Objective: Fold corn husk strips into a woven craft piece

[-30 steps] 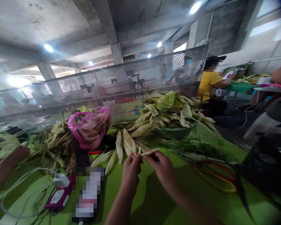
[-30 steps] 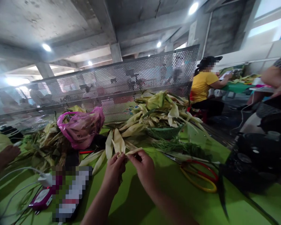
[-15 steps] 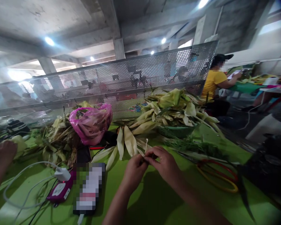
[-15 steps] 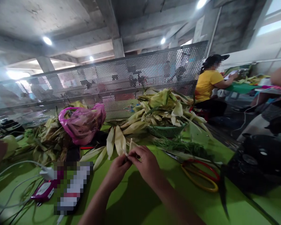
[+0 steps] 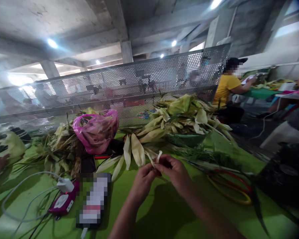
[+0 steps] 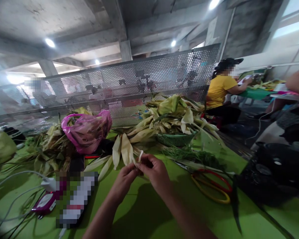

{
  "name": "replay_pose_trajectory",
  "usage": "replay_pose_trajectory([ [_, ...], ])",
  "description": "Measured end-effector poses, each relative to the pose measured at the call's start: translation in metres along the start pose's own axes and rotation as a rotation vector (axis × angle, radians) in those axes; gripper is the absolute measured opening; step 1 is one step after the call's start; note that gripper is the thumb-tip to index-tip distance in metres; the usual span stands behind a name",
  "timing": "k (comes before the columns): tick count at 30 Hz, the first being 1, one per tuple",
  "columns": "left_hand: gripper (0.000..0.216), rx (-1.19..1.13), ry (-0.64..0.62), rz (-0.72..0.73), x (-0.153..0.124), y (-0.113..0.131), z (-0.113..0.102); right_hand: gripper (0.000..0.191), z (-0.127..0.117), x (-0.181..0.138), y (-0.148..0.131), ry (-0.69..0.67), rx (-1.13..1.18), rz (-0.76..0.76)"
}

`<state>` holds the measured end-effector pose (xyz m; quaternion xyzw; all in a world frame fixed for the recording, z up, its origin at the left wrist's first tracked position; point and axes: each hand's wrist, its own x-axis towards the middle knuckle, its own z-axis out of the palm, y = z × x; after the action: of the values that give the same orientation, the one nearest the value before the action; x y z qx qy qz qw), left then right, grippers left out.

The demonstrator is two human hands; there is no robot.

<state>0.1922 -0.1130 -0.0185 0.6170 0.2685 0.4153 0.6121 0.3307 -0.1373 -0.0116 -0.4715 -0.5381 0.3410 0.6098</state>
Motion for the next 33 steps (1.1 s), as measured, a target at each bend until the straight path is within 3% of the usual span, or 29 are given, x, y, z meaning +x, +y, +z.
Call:
replay_pose_trajectory([
  [4,0.024,-0.075,0.032,-0.174,0.000,-0.002,-0.003,0.014,0.000,-0.004,-0.010,0.033,-0.133,-0.185],
  [8,0.025,-0.066,0.043,-0.227,0.001,-0.006,-0.009,0.012,-0.005,-0.005,-0.016,-0.183,-0.170,-0.204],
  [11,0.019,0.067,0.055,-0.147,0.003,-0.010,-0.013,0.010,-0.009,-0.003,-0.016,-0.280,-0.274,-0.228],
  [17,0.009,0.305,0.168,-0.017,0.007,-0.016,-0.014,0.007,-0.009,-0.001,-0.011,-0.215,-0.384,-0.194],
  [20,0.020,0.235,0.203,-0.002,0.007,-0.012,-0.013,0.007,-0.009,-0.001,-0.011,-0.201,-0.387,-0.179],
  [24,0.024,0.095,0.148,-0.041,0.004,-0.003,-0.013,0.007,-0.012,0.000,-0.011,-0.181,-0.404,-0.179],
  [33,0.010,-0.041,0.071,-0.142,0.000,0.004,-0.015,0.007,-0.013,0.000,-0.012,-0.142,-0.363,-0.146],
])
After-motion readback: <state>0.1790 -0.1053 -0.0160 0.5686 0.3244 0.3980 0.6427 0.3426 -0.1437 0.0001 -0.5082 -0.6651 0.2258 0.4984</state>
